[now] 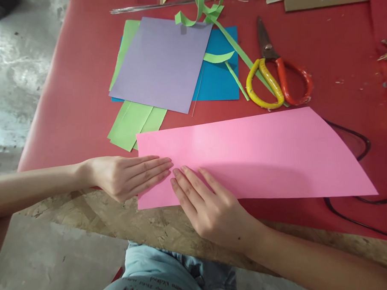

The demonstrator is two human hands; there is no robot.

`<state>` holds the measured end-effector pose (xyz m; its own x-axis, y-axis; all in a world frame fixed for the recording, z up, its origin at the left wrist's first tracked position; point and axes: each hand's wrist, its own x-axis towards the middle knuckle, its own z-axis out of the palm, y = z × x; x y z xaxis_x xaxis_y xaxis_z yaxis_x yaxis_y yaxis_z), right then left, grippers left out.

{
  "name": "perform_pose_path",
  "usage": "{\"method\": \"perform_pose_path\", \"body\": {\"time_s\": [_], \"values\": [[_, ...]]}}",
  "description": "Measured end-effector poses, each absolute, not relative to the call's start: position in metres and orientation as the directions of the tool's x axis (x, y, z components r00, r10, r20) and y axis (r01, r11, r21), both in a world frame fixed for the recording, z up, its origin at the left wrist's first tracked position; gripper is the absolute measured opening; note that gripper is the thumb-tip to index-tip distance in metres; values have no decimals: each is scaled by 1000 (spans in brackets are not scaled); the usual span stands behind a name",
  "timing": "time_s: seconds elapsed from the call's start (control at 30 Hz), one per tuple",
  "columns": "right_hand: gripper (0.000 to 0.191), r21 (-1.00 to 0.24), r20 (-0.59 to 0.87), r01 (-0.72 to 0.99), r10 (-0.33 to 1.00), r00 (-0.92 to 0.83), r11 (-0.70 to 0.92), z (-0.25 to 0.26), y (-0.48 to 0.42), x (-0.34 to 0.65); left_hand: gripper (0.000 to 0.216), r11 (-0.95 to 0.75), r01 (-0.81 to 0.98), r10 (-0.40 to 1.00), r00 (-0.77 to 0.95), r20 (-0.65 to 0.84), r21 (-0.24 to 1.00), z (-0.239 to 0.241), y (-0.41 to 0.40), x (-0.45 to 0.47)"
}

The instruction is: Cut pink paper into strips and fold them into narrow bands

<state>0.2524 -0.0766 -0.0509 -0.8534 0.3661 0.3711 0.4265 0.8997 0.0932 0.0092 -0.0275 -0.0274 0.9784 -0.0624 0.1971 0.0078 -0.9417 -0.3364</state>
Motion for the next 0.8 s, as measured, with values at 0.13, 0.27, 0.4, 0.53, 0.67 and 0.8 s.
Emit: {"method": "perform_pose_path", "body": {"time_s": [0.13,0.27,0.4,0.53,0.67,0.8], "values": [[36,90,359,424,368,-858,901,-51,-76,253,39,-947,7,-55,981,185,-320,-27,-28,10],[37,93,334,419,368,-868,903,-51,-76,253,39,-946,6,-48,986,160,-323,-25,-28,9],[38,71,302,404,366,-880,912,-51,-77,255,39,-945,-5,-53,989,140,-326,-22,-28,9],[39,36,292,411,384,-876,911,-51,-77,257,36,-940,-6,-47,992,114,-340,-18,-28,11],[38,37,292,413,385,-875,910,-50,-79,256,31,-923,-27,-59,996,73,-383,-15,-26,10],[39,21,308,461,433,-847,887,-48,-79,251,44,-954,9,0,1000,32,-301,-14,-28,5]]}}
